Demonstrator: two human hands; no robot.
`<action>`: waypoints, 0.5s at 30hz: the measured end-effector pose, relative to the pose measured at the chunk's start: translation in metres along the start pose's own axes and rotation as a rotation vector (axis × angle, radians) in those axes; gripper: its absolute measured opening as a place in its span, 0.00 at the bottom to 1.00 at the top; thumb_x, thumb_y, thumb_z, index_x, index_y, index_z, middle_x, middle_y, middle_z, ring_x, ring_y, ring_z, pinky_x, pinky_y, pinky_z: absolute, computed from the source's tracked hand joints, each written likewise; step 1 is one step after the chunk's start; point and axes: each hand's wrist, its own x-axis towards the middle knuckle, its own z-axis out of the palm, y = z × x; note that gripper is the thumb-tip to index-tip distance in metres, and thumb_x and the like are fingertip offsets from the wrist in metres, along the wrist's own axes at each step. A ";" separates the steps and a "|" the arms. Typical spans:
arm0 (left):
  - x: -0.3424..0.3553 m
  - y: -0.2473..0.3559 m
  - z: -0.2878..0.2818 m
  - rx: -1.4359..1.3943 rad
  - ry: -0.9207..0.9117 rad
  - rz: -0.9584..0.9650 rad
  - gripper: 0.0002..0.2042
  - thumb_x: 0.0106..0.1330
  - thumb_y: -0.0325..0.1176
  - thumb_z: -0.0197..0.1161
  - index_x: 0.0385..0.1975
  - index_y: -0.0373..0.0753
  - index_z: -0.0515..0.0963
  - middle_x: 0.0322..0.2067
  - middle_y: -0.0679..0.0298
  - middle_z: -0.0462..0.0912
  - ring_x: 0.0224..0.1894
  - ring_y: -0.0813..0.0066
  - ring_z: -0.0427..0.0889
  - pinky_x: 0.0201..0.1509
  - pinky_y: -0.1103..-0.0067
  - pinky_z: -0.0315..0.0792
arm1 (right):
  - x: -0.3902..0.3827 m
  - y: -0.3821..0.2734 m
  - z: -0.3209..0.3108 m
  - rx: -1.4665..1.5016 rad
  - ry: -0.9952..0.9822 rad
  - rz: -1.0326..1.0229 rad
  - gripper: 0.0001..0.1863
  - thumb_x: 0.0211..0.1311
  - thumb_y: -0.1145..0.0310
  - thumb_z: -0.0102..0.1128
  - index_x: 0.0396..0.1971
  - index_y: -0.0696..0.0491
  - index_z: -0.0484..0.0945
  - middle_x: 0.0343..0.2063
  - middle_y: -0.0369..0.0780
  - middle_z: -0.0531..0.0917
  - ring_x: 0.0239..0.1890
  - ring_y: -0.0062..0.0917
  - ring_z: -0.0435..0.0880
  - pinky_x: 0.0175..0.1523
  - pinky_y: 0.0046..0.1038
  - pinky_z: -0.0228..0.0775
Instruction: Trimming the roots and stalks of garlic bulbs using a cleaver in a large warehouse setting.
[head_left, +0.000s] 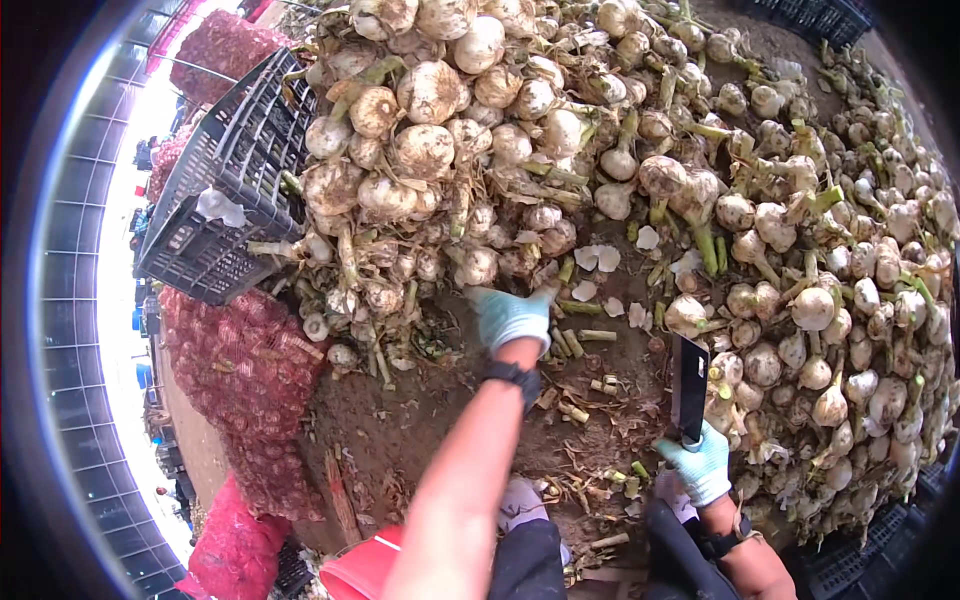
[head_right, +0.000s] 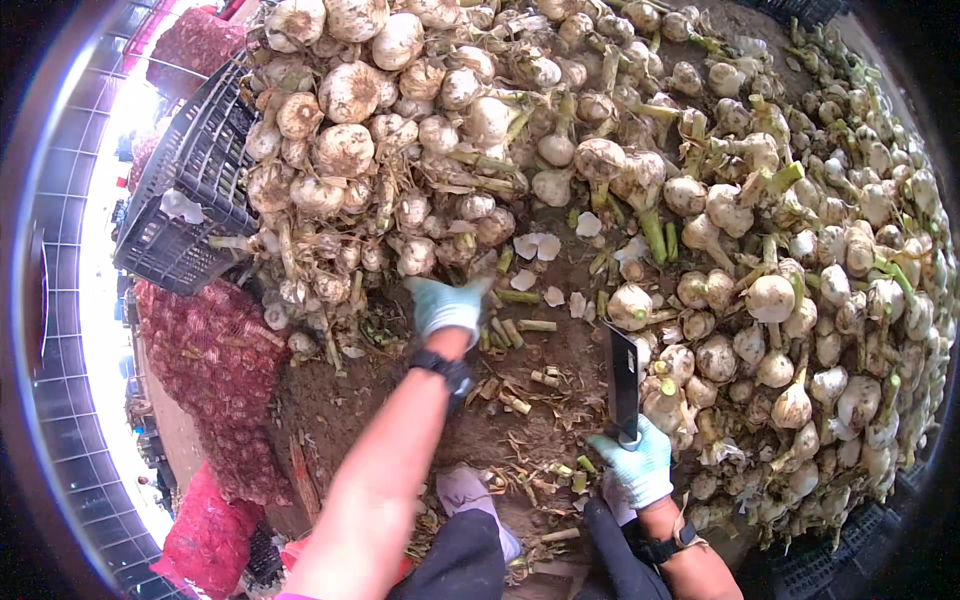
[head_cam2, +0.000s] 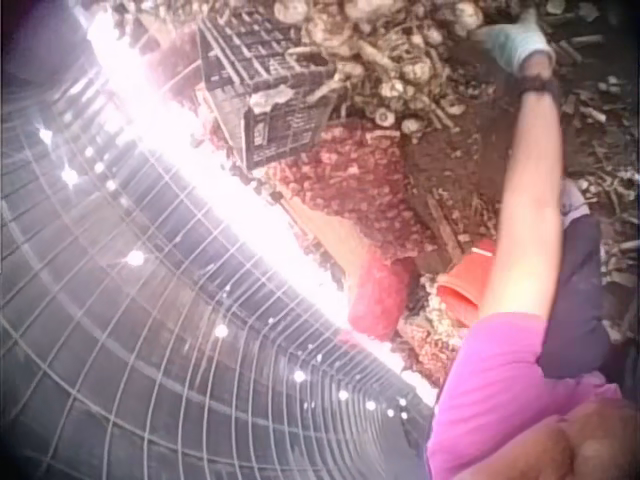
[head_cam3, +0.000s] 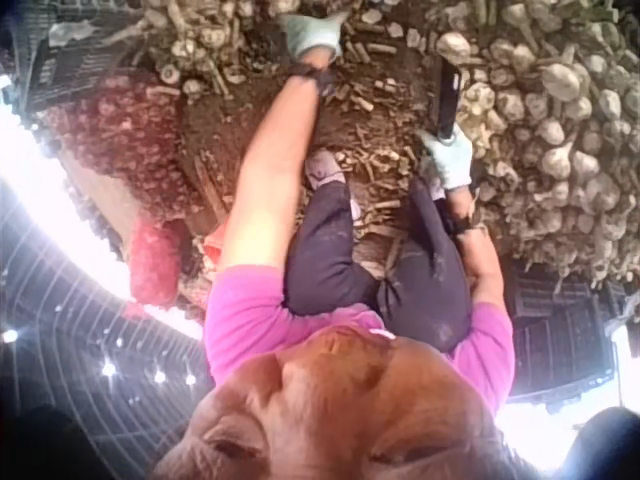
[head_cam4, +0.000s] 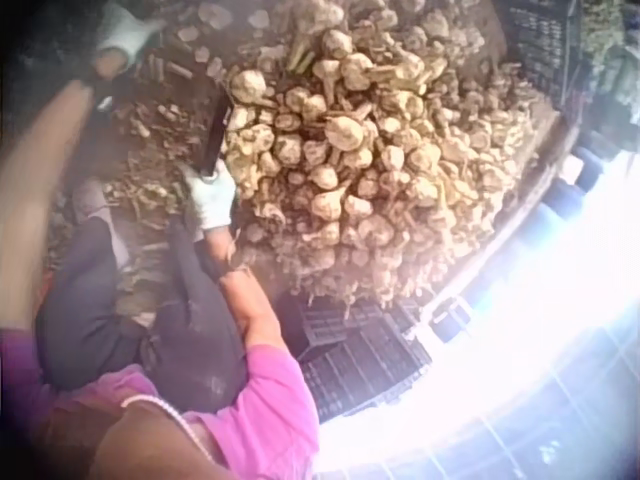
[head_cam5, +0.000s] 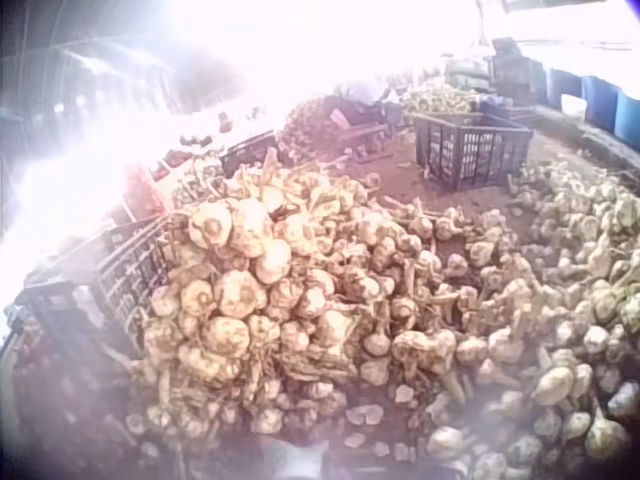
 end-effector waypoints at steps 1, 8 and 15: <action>0.013 -0.008 0.014 0.001 0.132 -0.042 0.53 0.42 0.50 0.73 0.60 0.26 0.45 0.51 0.43 0.68 0.53 0.52 0.71 0.58 0.70 0.66 | -0.004 -0.004 0.004 0.038 -0.006 -0.025 0.12 0.42 0.72 0.70 0.27 0.58 0.77 0.21 0.33 0.79 0.24 0.13 0.73 0.30 0.19 0.68; 0.048 -0.066 0.033 -0.233 0.201 0.186 0.30 0.52 0.31 0.61 0.53 0.26 0.58 0.47 0.40 0.72 0.49 0.48 0.74 0.55 0.70 0.67 | -0.004 -0.007 0.003 0.051 -0.007 -0.005 0.13 0.41 0.74 0.70 0.28 0.57 0.76 0.21 0.32 0.78 0.24 0.13 0.72 0.30 0.19 0.68; -0.021 -0.185 -0.002 0.301 -0.145 0.638 0.33 0.49 0.30 0.56 0.59 0.37 0.55 0.46 0.40 0.72 0.38 0.41 0.75 0.43 0.59 0.71 | -0.002 0.005 0.001 -0.006 0.015 -0.037 0.12 0.41 0.71 0.71 0.25 0.55 0.76 0.19 0.29 0.75 0.22 0.12 0.69 0.28 0.19 0.65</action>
